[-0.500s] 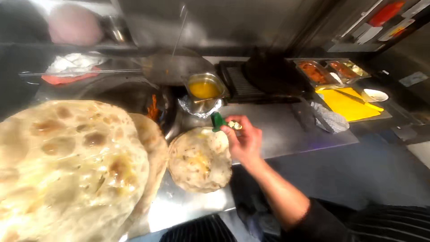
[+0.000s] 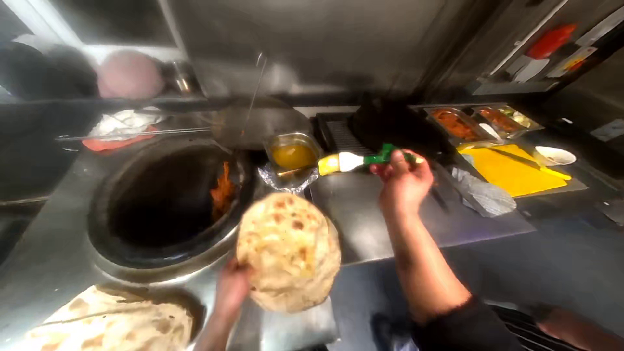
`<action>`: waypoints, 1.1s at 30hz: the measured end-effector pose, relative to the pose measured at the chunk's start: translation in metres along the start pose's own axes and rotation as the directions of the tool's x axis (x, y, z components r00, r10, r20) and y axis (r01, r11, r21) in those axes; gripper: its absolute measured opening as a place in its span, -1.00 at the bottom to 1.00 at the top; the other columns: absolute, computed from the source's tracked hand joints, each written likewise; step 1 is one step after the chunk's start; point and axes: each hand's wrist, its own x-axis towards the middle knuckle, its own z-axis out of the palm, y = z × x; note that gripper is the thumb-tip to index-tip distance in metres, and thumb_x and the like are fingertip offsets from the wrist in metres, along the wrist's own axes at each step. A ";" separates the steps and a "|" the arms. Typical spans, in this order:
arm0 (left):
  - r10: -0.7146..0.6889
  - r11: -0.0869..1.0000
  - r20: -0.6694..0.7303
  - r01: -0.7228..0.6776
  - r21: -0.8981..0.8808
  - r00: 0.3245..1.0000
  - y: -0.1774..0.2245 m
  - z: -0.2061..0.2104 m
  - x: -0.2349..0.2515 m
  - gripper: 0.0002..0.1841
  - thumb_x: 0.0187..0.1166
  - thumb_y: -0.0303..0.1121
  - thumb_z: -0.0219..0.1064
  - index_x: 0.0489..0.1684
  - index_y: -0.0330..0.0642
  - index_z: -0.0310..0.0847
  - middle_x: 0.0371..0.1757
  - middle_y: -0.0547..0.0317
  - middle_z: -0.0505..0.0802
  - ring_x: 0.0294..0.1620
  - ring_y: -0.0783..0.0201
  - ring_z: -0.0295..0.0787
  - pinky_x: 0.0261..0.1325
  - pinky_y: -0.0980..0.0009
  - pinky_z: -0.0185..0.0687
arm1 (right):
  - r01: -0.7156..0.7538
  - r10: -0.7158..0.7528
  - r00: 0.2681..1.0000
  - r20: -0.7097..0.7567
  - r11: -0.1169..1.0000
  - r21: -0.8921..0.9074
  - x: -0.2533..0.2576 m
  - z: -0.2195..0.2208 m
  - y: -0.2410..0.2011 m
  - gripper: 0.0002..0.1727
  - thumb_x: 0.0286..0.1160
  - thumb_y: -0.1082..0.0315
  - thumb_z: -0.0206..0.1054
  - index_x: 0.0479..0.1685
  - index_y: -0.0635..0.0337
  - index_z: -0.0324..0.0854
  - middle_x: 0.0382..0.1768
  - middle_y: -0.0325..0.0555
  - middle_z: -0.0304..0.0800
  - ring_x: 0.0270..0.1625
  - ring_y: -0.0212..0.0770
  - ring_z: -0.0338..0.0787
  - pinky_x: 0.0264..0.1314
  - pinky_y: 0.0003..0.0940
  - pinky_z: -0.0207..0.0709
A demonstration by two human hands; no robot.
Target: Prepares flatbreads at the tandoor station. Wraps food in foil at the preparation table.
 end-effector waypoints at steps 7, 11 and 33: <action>0.010 0.768 -0.068 0.036 0.640 0.998 0.030 0.045 -0.013 -0.26 0.54 -0.12 0.39 0.66 -0.40 0.33 0.61 -0.44 0.49 0.62 -0.29 0.45 0.63 -0.14 0.40 | 0.191 -0.032 0.945 0.325 0.861 -0.471 0.053 0.081 0.085 -0.62 0.61 0.26 0.41 0.26 0.30 0.58 -0.18 0.06 0.87 -0.19 -0.08 0.91 -0.02 -0.05 0.80; -0.015 0.825 -0.061 0.047 0.563 0.998 0.030 0.046 -0.010 -0.29 0.56 -0.13 0.37 0.65 -0.36 0.31 0.52 -0.38 0.58 0.54 -0.22 0.56 0.55 -0.11 0.50 | 0.427 0.182 0.801 0.570 0.493 -0.758 0.051 0.102 0.115 -0.70 0.52 0.18 0.40 0.15 0.05 0.70 -0.23 0.07 0.89 -0.05 0.15 0.87 0.23 0.25 0.58; 0.127 0.992 0.021 -0.126 -0.023 0.992 0.031 0.030 0.013 -0.30 0.28 -0.30 0.63 0.49 -0.13 0.46 0.21 -0.03 0.83 0.18 0.12 0.84 0.29 0.08 0.79 | 0.416 0.132 0.764 0.631 0.647 -0.639 0.040 0.086 0.117 -0.65 0.62 0.22 0.42 0.26 0.19 0.65 -0.10 0.33 0.84 -0.09 0.32 0.84 0.02 0.42 0.60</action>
